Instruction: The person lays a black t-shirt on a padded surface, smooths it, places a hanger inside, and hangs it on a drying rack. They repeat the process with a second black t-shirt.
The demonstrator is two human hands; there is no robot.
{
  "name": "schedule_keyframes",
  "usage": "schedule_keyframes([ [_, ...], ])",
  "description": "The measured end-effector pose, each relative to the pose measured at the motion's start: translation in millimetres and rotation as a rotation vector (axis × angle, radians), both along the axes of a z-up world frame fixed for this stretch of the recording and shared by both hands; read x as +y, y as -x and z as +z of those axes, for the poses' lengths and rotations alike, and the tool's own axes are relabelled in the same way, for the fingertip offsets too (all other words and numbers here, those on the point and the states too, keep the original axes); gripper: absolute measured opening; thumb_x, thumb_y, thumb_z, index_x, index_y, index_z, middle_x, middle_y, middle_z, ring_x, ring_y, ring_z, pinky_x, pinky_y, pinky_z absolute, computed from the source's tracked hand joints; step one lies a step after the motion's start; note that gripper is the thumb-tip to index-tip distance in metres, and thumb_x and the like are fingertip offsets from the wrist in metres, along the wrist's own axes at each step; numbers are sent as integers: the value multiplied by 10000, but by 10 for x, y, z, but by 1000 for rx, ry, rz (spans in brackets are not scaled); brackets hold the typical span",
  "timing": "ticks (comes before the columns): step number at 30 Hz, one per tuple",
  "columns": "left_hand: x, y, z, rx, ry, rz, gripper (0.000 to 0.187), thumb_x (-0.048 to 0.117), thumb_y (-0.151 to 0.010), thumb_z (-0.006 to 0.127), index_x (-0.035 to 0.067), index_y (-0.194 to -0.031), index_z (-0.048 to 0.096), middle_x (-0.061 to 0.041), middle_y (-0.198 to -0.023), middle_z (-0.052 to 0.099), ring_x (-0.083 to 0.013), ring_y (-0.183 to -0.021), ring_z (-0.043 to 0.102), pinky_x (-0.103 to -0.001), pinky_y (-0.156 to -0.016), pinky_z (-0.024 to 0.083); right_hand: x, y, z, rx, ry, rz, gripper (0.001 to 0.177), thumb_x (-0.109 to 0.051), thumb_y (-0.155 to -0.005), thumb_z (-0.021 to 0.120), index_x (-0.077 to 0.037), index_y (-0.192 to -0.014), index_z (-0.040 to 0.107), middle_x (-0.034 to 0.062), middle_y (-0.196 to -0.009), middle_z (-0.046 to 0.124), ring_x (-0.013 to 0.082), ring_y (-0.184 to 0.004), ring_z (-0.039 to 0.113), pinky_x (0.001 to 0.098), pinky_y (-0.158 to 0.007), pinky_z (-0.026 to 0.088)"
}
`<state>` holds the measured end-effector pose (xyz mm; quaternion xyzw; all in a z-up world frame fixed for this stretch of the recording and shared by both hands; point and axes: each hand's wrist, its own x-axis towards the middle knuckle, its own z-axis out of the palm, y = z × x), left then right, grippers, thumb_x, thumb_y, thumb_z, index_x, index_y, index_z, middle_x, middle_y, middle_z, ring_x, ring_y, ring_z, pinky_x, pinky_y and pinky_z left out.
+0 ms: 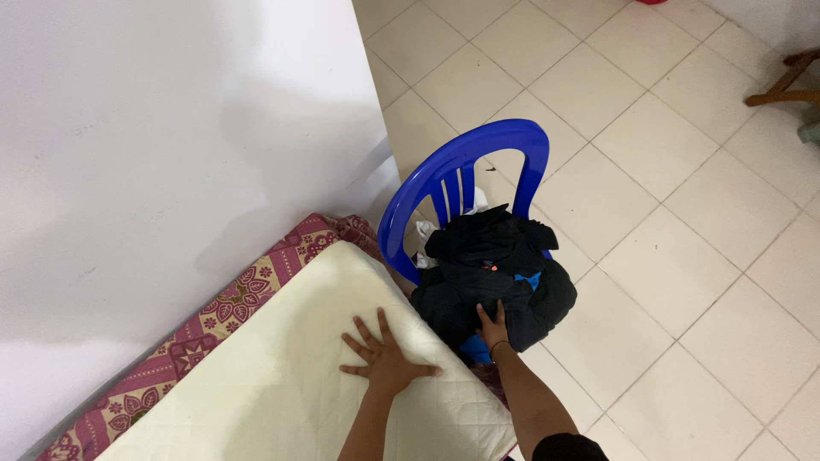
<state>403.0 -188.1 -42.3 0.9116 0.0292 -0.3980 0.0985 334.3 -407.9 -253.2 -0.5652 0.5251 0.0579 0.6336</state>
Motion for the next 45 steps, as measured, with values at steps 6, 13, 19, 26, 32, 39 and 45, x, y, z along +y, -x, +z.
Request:
schedule_keyframes([
  [6, 28, 25, 17, -38, 19, 10, 1779, 726, -368, 966, 314, -1603, -247, -232, -1622, -418, -540, -1424, -431, -874, -1021, -56, 57, 58, -423, -101, 22, -98, 956, -233, -799, 860, -208, -1513, 225, 144, -1003, 661, 195, -683, 647, 322, -554, 518],
  [13, 47, 46, -2, -69, 49, 18, 1763, 723, -379, 964, 304, -1607, -230, -238, -1626, -408, -556, -1422, -430, -889, -994, -53, -105, 110, -399, -19, 230, -1, 872, -227, -839, 835, -165, -1498, 267, 213, -1064, 690, 308, -827, 672, 420, -709, 562],
  [19, 44, 49, -18, -67, 35, 11, 1771, 726, -372, 964, 296, -1609, -229, -234, -1627, -406, -550, -1423, -432, -887, -992, -63, -237, -15, 75, 164, 501, 518, 563, -412, -906, 693, -252, -1420, 528, 199, -1208, 731, 390, -1102, 704, 469, -958, 546],
  [26, 39, 46, -135, -84, 20, -19, 1780, 776, -366, 933, 292, -1606, -249, -245, -1630, -403, -568, -1421, -425, -896, -983, -54, -350, -50, 257, 150, 620, 701, 423, -444, -941, 622, -218, -1298, 618, 166, -1175, 738, 383, -1120, 689, 493, -938, 541],
  [32, 93, 113, -177, -117, 47, -16, 1804, 767, -347, 940, 301, -1601, -269, -230, -1632, -400, -552, -1422, -420, -896, -988, -46, -381, 282, 492, 49, 707, 667, 416, -415, -989, 573, -158, -1316, 579, 233, -1211, 658, 436, -1108, 644, 489, -931, 524],
  [39, 98, 137, -86, -173, 106, -17, 1777, 749, -335, 939, 295, -1628, -192, -229, -1652, -358, -551, -1450, -395, -893, -1004, -45, -251, 271, 1011, -398, 743, 374, 357, -326, -945, 675, -63, -1184, 636, 199, -1149, 685, 377, -1034, 673, 428, -901, 530],
  [45, 222, 396, -316, -374, 164, -66, 1530, 792, -549, 865, 240, -1637, -59, -181, -1703, -185, -478, -1523, -256, -829, -1104, -57, 71, 202, 1666, -956, 504, 9, 120, -116, -1010, 612, -36, -1094, 581, 61, -1029, 593, 141, -958, 579, 267, -876, 468],
])
